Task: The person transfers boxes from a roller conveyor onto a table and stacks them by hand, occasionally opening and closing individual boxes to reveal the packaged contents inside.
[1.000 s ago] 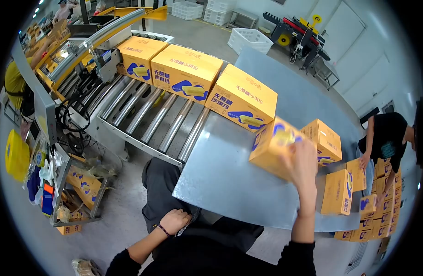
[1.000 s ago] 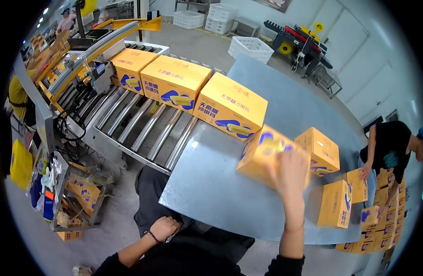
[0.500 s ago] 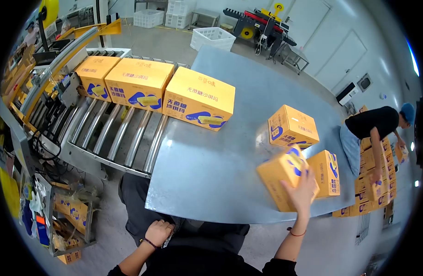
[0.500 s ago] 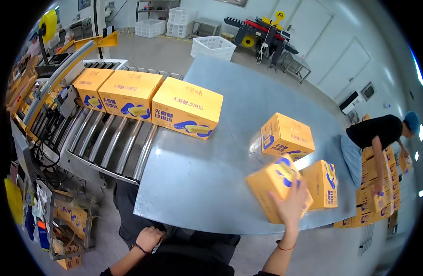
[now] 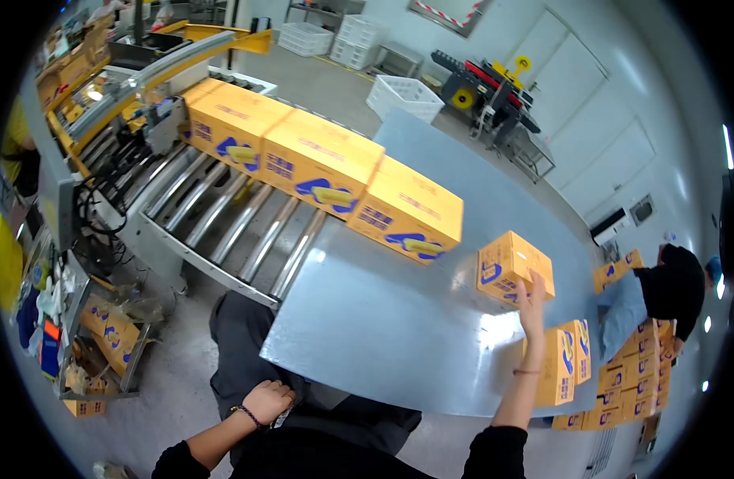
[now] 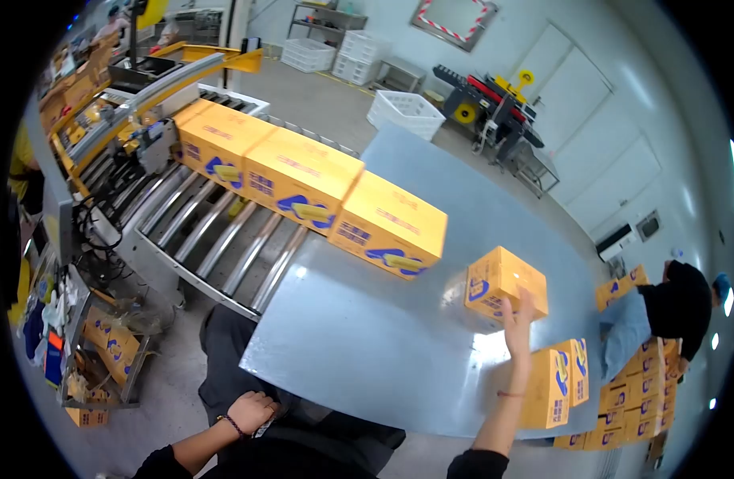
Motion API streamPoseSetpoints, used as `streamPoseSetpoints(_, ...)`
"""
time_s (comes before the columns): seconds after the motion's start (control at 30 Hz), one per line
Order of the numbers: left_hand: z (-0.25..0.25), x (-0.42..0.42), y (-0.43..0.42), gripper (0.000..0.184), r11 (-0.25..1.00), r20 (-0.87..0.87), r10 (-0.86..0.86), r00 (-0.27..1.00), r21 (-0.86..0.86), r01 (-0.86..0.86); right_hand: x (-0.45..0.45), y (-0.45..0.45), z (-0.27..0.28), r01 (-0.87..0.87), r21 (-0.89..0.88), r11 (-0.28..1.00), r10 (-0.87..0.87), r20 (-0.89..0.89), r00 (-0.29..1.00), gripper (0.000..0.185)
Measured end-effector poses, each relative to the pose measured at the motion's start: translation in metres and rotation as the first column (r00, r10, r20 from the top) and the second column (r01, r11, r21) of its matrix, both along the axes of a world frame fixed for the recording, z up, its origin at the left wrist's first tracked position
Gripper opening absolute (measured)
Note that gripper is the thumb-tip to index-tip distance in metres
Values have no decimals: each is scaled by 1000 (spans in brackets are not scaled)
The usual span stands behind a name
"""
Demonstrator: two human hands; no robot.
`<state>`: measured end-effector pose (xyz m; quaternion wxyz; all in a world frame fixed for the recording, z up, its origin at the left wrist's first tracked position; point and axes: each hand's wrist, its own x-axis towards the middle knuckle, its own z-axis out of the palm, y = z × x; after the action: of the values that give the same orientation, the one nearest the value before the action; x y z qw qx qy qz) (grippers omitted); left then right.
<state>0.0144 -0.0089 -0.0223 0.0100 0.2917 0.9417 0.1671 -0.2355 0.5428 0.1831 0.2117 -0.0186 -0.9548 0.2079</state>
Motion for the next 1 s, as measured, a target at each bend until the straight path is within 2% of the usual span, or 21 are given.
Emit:
streamPoseSetpoints(0.1,4,2,1,13,1000,10,5,1000,-28,-4,-78,-133,31,-304,24,952,304,-1,953,55)
streamPoseSetpoints(0.17,1,4,1,14,1000,-8,4,1000,10,-4,-126,-184,29,-373,61,926,375,-19,927,57)
streamPoseSetpoints(0.2,-2,6,2,13,1000,-26,14,1000,13,-14,-151,-193,16,-390,58,919,392,-22,920,57)
streamPoseSetpoints(0.27,-4,7,3,13,999,-33,38,999,2,-38,-188,-206,-5,-253,300,920,234,96,967,57)
streamPoseSetpoints(0.3,-5,7,3,13,999,-35,39,999,-3,-40,-192,-203,-8,-256,302,918,238,96,966,57)
streamPoseSetpoints(0.37,-5,7,2,13,999,-43,44,998,14,-44,-180,-198,0,-102,262,960,83,82,993,54)
streamPoseSetpoints(0.43,-7,6,4,13,999,-49,35,998,42,-33,-135,-184,-2,-12,342,940,59,-126,990,48)
streamPoseSetpoints(0.5,-8,6,1,13,999,-45,28,999,29,-26,-64,-175,9,-1,434,901,131,-269,954,48)
streamPoseSetpoints(0.57,-3,3,0,14,999,-14,15,1000,39,-14,18,-198,62,-74,395,916,71,22,997,54)
streamPoseSetpoints(0.63,3,1,-4,16,999,70,-36,997,8,35,63,-205,86,-350,254,901,242,376,895,78)
streamPoseSetpoints(0.67,3,1,-3,17,999,81,-39,996,-4,39,74,-204,74,-335,246,909,226,383,895,78)
streamPoseSetpoints(0.73,1,0,-2,14,999,52,-52,997,9,52,94,-202,48,-388,367,845,290,295,910,99)
streamPoseSetpoints(0.83,2,-2,2,12,999,13,-31,999,18,31,105,-186,39,-279,277,919,180,336,925,109)
streamPoseSetpoints(0.9,6,1,2,12,1000,13,-26,1000,3,26,113,-164,35,-229,287,930,135,314,940,105)
streamPoseSetpoints(1.0,7,0,6,13,1000,-7,-8,1000,-17,8,125,-104,23,68,236,969,-125,236,964,98)
